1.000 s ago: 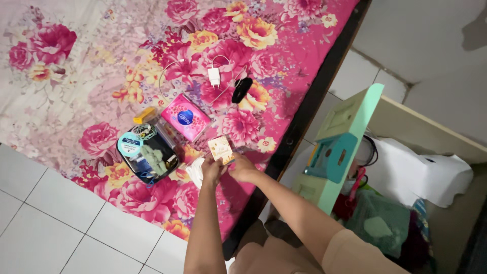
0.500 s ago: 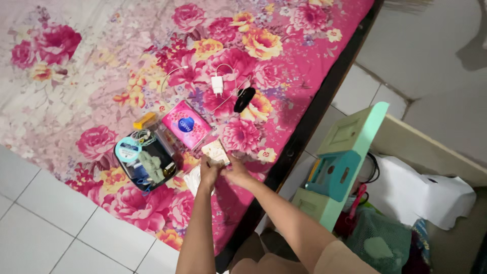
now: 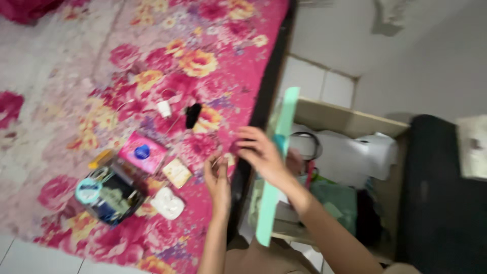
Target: The person removes various personal items from a drawer and places them on the bed. They handle a charger, a mesh pouch, a box of tissues, a small bottle, a hair tie, a power bank, a green mesh bag, a purple fluffy item, a red container, a bracelet, a hair clip, a purple pouch, and a small box, placing each on the floral bedspread.
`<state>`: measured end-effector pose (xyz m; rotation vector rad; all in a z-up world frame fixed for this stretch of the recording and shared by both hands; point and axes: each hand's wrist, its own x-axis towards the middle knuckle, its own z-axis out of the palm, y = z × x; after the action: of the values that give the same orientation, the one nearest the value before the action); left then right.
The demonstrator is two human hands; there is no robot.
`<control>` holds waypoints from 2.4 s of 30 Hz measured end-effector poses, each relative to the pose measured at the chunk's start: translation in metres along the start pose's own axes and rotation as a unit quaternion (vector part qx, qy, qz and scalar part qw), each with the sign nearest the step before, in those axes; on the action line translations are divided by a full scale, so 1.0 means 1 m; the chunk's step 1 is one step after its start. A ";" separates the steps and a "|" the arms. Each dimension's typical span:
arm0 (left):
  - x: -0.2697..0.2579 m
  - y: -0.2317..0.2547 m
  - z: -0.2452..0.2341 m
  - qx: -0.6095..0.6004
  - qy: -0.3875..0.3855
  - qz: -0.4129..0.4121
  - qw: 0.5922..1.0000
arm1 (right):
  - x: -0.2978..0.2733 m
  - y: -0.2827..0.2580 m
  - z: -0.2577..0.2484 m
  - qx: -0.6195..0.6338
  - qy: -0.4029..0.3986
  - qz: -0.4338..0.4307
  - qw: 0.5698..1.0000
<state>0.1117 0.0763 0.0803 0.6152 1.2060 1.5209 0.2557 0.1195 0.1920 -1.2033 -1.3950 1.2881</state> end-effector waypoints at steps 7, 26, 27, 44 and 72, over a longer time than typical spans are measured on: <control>-0.091 0.020 0.095 0.031 -0.130 0.035 0.990 | -0.078 0.100 -0.192 -0.033 0.168 0.114 0.979; -0.043 -0.206 0.101 0.166 -0.101 -0.374 0.907 | -0.076 0.193 -0.182 -0.548 -0.102 0.085 0.826; -0.044 -0.204 0.099 0.198 -0.094 -0.398 0.891 | -0.079 0.197 -0.190 -0.506 -0.102 0.118 0.849; -0.092 -0.127 0.180 -0.003 -0.108 -0.209 0.972 | -0.105 0.151 -0.220 0.200 0.108 0.241 0.944; -0.062 0.040 -0.096 0.181 0.072 -0.024 0.981 | 0.002 0.045 0.078 -0.077 -0.349 0.066 0.932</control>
<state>0.0327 -0.0142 0.0945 0.7157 1.6177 1.3335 0.1830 0.1089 0.1403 -0.9849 -1.9689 1.8391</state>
